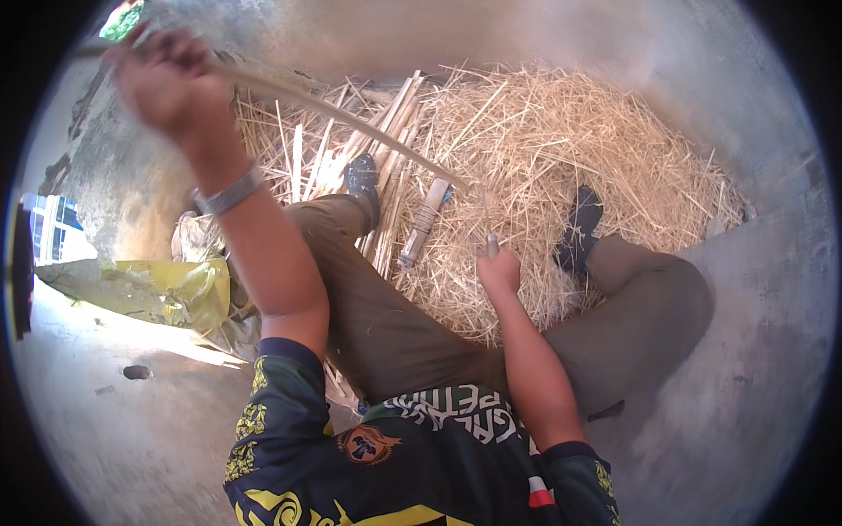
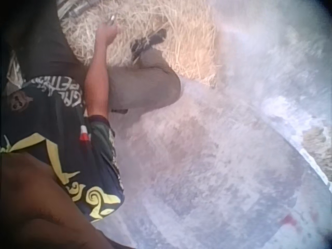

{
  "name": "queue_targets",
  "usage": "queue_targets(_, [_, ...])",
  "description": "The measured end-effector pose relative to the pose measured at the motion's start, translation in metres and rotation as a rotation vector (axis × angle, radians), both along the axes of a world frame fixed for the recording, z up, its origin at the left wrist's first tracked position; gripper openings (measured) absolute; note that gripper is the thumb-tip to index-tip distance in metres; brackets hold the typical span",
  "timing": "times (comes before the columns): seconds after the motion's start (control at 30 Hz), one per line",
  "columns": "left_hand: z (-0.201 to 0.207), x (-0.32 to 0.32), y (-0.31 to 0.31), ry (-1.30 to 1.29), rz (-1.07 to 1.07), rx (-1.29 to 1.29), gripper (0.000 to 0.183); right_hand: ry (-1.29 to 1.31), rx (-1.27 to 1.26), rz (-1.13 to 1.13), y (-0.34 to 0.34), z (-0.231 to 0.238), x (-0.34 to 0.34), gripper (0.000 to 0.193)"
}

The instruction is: The person sits cross-legged on a concrete floor and uses a machete to split long bamboo strips into thinner slats. They hold the bamboo with their left hand and strike it with the machete in their right hand, creating a pile of processed bamboo pieces.

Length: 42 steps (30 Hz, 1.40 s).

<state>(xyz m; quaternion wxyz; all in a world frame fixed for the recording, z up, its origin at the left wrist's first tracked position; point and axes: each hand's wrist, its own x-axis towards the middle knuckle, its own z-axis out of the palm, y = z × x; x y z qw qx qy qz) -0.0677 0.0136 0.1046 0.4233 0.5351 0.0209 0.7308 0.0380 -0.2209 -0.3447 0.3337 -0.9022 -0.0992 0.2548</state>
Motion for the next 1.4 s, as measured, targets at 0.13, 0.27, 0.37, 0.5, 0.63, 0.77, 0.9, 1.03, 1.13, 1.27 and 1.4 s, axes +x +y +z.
queue_targets(0.13, [0.015, -0.05, -0.002, -0.041, 0.066, 0.067, 0.044, -0.013, 0.066, -0.079, -0.002, 0.015, -0.006, 0.033])
queue_targets(0.27, [0.016, -0.052, -0.014, -0.054, 0.171, 0.037, 0.045, -0.129, 0.374, -0.009, 0.007, 0.065, -0.019, 0.026])
queue_targets(0.37, [0.016, -0.049, -0.022, -0.036, 0.231, 0.016, 0.045, -0.216, 0.513, 0.15, 0.011, 0.082, -0.028, 0.024])
queue_targets(0.5, [0.023, -0.056, -0.036, -0.048, 0.305, -0.011, 0.048, -0.21, 0.418, 0.316, 0.011, 0.084, -0.037, 0.023])
queue_targets(0.63, [0.033, -0.103, -0.048, -0.156, 0.384, 0.051, 0.041, -0.063, 0.058, 0.246, 0.006, 0.06, -0.028, 0.028])
queue_targets(0.77, [0.032, -0.148, -0.063, -0.236, 0.304, 0.148, 0.036, 0.102, -0.171, 0.009, -0.009, 0.021, -0.017, 0.033])
queue_targets(0.9, [0.029, -0.155, -0.05, -0.343, 0.458, 0.153, 0.039, 0.082, -0.077, -0.003, 0.0, 0.022, -0.018, 0.034])
queue_targets(1.03, [0.031, -0.168, -0.008, -0.353, 0.103, 0.097, 0.033, 0.045, 0.114, -0.02, 0.005, 0.036, -0.023, 0.03])
queue_targets(1.13, [0.029, -0.113, -0.031, -0.336, 0.239, 0.025, 0.034, 0.039, 0.178, -0.044, 0.009, 0.028, -0.02, 0.03])
queue_targets(1.27, [0.021, -0.075, -0.038, -0.189, 0.282, -0.018, 0.04, 0.056, 0.241, -0.143, 0.013, 0.024, -0.021, 0.024])
queue_targets(1.4, [0.014, -0.048, -0.034, -0.031, 0.3, -0.042, 0.046, 0.105, 0.227, -0.2, 0.011, 0.007, -0.018, 0.025])
